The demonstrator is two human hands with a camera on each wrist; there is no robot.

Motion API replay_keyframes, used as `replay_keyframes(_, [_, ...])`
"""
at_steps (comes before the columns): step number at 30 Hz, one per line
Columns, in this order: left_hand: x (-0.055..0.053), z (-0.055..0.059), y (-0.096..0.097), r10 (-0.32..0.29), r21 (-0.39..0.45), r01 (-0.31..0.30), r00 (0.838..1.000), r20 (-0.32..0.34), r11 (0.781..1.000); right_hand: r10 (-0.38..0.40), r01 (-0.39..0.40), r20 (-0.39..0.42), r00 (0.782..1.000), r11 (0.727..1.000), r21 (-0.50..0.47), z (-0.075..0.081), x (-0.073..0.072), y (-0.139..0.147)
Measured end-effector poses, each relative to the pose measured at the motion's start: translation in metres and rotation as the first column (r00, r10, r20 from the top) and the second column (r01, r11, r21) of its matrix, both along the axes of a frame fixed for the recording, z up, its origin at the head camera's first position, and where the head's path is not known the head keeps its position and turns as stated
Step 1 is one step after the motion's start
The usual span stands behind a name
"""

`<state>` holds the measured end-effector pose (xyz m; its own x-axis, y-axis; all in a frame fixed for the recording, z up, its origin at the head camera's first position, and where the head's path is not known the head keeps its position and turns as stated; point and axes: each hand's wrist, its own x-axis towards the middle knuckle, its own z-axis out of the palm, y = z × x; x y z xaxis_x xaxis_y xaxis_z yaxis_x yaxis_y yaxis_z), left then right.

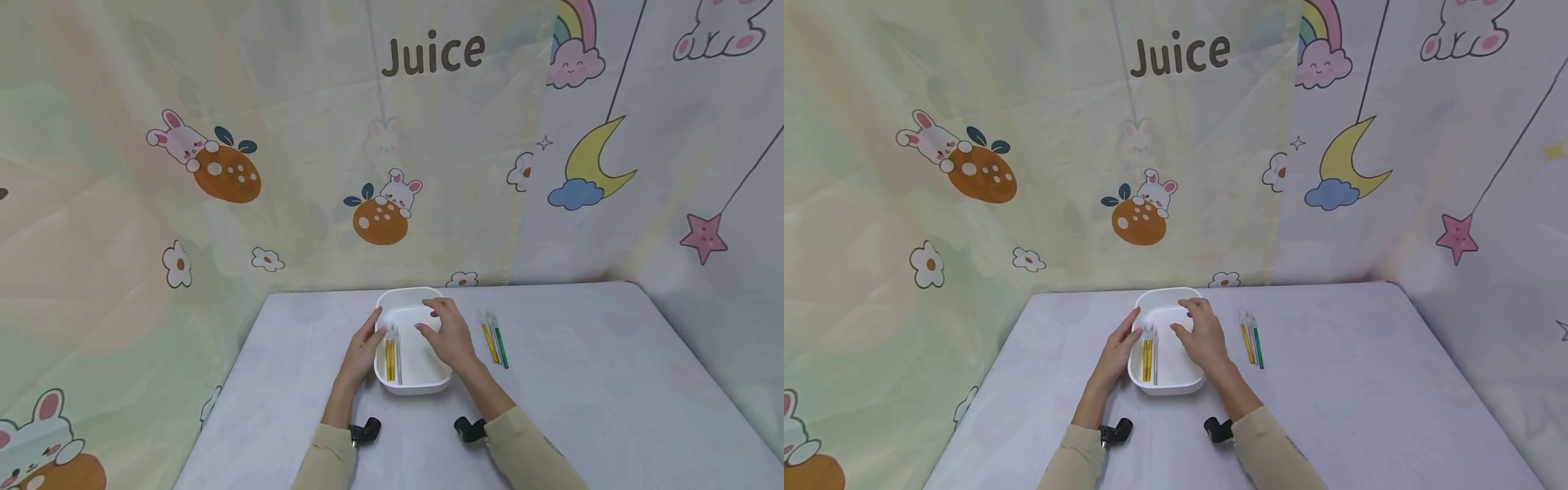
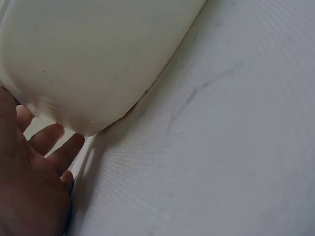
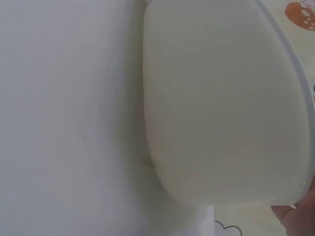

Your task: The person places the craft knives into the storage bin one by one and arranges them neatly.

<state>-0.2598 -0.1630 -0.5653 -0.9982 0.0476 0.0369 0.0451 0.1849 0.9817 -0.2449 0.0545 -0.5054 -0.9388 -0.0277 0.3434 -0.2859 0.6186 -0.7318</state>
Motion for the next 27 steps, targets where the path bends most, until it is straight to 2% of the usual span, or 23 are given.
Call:
replay_keyframes(6, [0.0,0.002,0.001,-0.001,-0.007,0.001,1.0,-0.001,1.0,-0.043,0.044,0.028,0.999,0.998,-0.035,0.001,-0.003,0.011])
replay_keyframes(14, [0.001,0.003,0.0,0.01,-0.036,-0.009,1.0,0.003,0.999,-0.107,0.114,0.074,0.992,0.988,-0.101,-0.005,-0.007,0.029])
replay_keyframes(27, [0.001,0.002,0.001,0.009,-0.027,-0.009,1.0,-0.004,1.0,-0.153,0.169,0.139,0.978,0.979,-0.11,-0.01,-0.007,0.046])
